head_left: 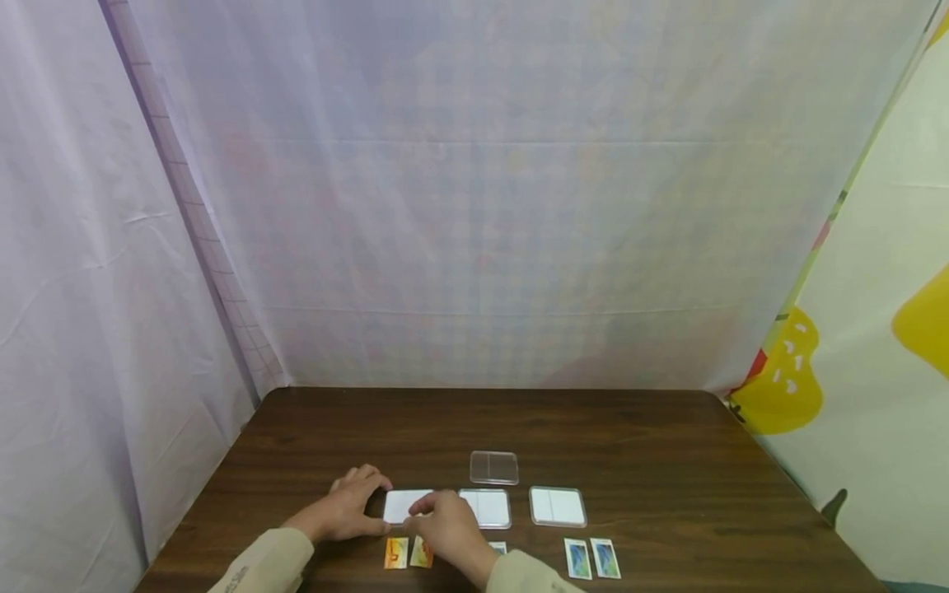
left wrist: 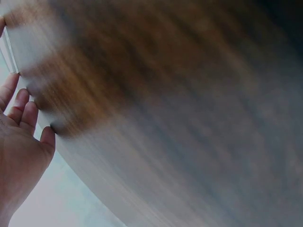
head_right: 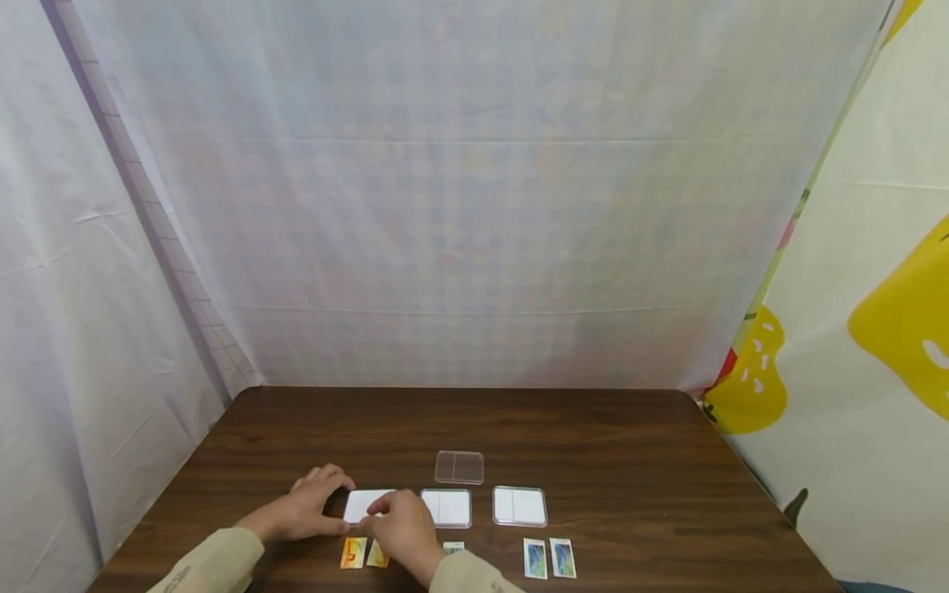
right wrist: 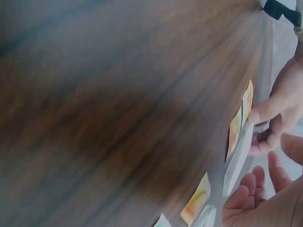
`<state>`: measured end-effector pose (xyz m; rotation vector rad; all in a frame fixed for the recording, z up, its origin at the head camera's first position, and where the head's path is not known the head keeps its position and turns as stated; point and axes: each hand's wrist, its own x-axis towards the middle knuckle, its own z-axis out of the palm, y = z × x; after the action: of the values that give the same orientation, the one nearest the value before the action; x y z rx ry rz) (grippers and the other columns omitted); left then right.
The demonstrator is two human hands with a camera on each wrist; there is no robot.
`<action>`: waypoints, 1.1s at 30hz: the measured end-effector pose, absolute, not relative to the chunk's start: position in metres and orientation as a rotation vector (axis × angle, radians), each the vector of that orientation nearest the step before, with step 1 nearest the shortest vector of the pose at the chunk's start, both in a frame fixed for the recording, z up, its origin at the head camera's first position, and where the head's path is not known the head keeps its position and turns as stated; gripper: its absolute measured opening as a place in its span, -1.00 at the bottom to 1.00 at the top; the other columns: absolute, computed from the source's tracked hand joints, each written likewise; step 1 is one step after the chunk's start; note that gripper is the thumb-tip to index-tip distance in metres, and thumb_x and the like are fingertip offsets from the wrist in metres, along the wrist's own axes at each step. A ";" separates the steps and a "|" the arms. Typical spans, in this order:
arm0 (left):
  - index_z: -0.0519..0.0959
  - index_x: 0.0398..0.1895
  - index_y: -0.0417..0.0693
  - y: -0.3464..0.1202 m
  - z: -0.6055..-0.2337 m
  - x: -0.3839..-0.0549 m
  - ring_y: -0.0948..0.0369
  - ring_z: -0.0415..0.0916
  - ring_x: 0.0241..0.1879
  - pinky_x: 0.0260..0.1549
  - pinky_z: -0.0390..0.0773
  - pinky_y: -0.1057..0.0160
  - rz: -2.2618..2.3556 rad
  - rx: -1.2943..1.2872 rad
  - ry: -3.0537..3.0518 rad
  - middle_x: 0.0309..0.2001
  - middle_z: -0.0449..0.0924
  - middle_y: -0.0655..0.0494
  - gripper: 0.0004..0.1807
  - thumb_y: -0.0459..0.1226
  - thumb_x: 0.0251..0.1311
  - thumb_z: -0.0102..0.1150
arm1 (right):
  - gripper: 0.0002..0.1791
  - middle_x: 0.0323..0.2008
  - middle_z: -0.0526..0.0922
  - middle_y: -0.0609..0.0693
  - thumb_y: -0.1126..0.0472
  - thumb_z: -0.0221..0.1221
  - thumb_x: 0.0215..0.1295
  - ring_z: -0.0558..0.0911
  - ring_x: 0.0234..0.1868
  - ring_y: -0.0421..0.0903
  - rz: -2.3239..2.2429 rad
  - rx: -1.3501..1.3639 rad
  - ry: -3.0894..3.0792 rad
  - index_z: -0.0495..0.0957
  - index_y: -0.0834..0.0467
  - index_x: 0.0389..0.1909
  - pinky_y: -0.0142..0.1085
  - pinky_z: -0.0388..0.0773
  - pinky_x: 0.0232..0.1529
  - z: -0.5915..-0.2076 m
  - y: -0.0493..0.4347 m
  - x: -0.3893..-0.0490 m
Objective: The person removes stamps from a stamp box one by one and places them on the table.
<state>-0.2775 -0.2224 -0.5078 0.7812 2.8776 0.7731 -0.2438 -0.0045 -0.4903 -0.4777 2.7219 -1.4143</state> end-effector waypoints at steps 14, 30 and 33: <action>0.49 0.03 -0.09 -0.223 -0.507 -0.279 -0.06 0.29 0.08 0.07 0.24 -0.22 0.763 0.758 2.857 0.05 0.35 0.02 -0.42 -0.04 -0.01 0.45 | -0.74 -0.27 0.59 0.01 0.15 0.37 0.15 0.52 -0.30 -0.10 -1.372 -0.580 2.742 0.71 0.21 -0.19 -0.16 0.48 -0.28 -0.487 0.035 -0.271; 0.49 0.02 -0.09 -0.224 -0.509 -0.281 -0.07 0.29 0.09 0.06 0.24 -0.22 0.756 0.763 2.847 0.06 0.36 0.01 -0.43 -0.03 0.01 0.45 | -0.61 -0.11 0.62 0.11 0.15 0.40 0.12 0.53 -0.16 0.02 -1.233 -0.668 2.863 0.69 0.24 -0.05 -0.06 0.46 -0.12 -0.483 0.092 -0.311; 0.49 0.02 -0.09 -0.224 -0.509 -0.281 -0.07 0.29 0.10 0.07 0.24 -0.23 0.752 0.767 2.850 0.06 0.36 0.01 -0.43 -0.03 0.01 0.45 | -0.61 -0.12 0.61 0.15 0.17 0.41 0.12 0.54 -0.15 0.07 -1.211 -0.698 2.868 0.68 0.26 -0.05 -0.04 0.46 -0.12 -0.485 0.104 -0.320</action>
<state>-0.2809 -0.2237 -0.5087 0.7668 2.8499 0.7521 -0.3196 0.1035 -0.4847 -0.6977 2.8682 -1.2113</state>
